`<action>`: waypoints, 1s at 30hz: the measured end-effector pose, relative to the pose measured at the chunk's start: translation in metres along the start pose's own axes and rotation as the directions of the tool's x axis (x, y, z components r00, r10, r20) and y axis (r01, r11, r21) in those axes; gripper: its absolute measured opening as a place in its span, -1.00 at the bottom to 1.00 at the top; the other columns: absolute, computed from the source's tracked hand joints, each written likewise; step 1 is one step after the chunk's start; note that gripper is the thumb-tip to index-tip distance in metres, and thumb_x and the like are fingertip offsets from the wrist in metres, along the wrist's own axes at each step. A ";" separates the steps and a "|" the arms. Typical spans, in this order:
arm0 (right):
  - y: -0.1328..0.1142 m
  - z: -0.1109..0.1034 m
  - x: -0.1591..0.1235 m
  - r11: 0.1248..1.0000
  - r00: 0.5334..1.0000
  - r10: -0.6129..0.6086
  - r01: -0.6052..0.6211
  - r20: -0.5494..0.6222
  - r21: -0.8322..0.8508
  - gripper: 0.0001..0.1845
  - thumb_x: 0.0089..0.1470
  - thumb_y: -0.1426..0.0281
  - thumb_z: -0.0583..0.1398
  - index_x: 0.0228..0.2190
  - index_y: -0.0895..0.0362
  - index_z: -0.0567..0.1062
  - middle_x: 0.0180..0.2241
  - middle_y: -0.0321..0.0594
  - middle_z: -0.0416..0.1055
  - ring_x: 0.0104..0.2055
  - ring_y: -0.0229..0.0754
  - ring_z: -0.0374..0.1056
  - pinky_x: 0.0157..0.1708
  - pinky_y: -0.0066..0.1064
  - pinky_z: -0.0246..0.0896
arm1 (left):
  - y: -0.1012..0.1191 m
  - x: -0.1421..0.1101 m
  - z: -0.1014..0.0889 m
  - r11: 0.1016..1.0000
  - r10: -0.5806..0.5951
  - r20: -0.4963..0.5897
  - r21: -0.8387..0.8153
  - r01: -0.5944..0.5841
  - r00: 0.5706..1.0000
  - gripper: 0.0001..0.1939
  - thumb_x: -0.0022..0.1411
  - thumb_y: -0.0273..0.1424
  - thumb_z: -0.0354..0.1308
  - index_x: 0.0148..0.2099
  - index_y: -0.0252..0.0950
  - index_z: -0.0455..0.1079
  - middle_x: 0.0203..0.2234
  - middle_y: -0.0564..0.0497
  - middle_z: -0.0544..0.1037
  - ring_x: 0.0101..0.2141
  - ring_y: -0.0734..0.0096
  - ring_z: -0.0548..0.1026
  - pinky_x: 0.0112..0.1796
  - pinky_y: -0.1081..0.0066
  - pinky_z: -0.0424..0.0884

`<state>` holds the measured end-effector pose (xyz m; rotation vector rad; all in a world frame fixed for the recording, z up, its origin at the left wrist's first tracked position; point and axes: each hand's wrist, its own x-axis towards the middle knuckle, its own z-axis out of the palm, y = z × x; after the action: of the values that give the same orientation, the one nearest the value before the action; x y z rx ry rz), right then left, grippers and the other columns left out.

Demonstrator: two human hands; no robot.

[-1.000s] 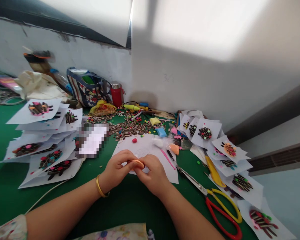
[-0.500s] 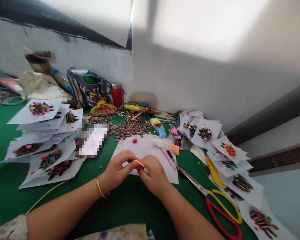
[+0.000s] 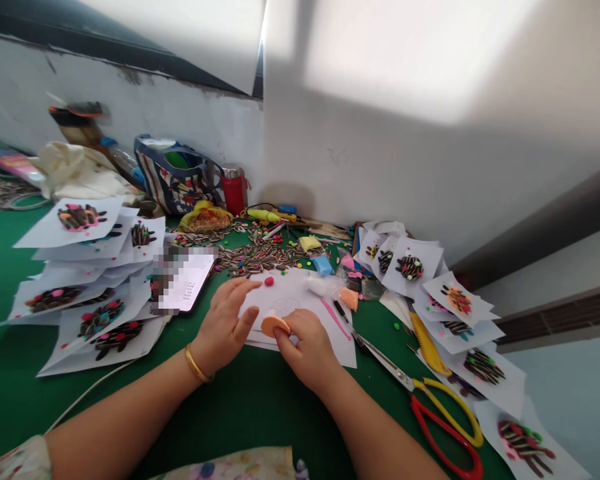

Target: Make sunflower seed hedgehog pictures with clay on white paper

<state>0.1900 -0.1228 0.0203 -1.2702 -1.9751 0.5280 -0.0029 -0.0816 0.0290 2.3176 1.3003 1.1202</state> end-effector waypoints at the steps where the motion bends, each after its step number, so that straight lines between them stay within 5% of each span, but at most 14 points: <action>1: 0.000 0.000 0.000 1.000 1.000 0.008 -0.008 0.002 -0.005 -0.77 0.24 0.37 0.07 -0.46 0.11 0.39 -0.48 -0.27 0.34 -0.35 -0.18 0.23 -0.30 -0.34 0.07 | -0.004 0.002 -0.002 0.996 -0.026 -0.015 0.080 0.027 1.000 -0.51 0.36 -0.12 -0.09 0.20 -0.28 0.27 0.02 -0.18 0.36 0.06 0.09 0.28 0.12 0.07 0.15; 6: 0.000 0.001 0.000 0.999 0.999 0.033 -0.033 0.015 -0.013 -0.73 0.25 0.35 0.06 -0.48 0.11 0.38 -0.49 -0.26 0.32 -0.36 -0.18 0.21 -0.31 -0.34 0.06 | -0.026 0.017 -0.015 0.903 -0.224 -0.055 0.365 0.228 0.973 -0.36 0.32 0.01 -0.13 0.27 -0.28 0.21 -0.04 -0.20 0.37 -0.02 0.00 0.30 0.06 0.00 0.18; 10: -0.001 0.001 0.000 0.999 0.999 0.035 -0.034 0.022 -0.010 -0.72 0.25 0.34 0.05 -0.49 0.11 0.37 -0.49 -0.25 0.32 -0.36 -0.18 0.21 -0.31 -0.33 0.05 | -0.038 0.022 -0.018 0.853 -0.303 -0.024 0.439 0.282 0.953 -0.36 0.32 0.01 -0.13 0.27 -0.27 0.21 -0.07 -0.21 0.38 -0.04 -0.02 0.31 0.00 0.04 0.25; 22: 0.002 0.004 -0.002 0.999 1.000 0.018 -0.017 0.026 -0.027 -0.73 0.24 0.36 0.06 -0.50 0.11 0.36 -0.50 -0.28 0.29 -0.37 -0.20 0.20 -0.32 -0.36 0.05 | -0.062 0.034 -0.009 0.872 -0.202 -0.034 0.449 0.195 0.979 -0.39 0.32 -0.02 -0.08 0.21 -0.34 0.28 -0.08 -0.21 0.39 -0.06 0.03 0.31 0.00 0.12 0.24; 30: -0.001 0.003 -0.001 0.999 1.000 0.001 -0.001 0.018 -0.034 -0.75 0.22 0.38 0.07 -0.50 0.12 0.38 -0.50 -0.27 0.29 -0.38 -0.20 0.20 -0.33 -0.36 0.05 | -0.033 0.026 -0.013 0.818 -0.250 0.010 0.536 0.206 0.968 -0.39 0.30 0.02 -0.08 0.23 -0.23 0.26 -0.06 -0.20 0.37 -0.05 -0.01 0.29 0.00 0.02 0.20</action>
<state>0.1873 -0.1236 0.0181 -1.2916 -2.0063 0.5097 -0.0250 -0.0442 0.0327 2.4301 1.9999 0.6303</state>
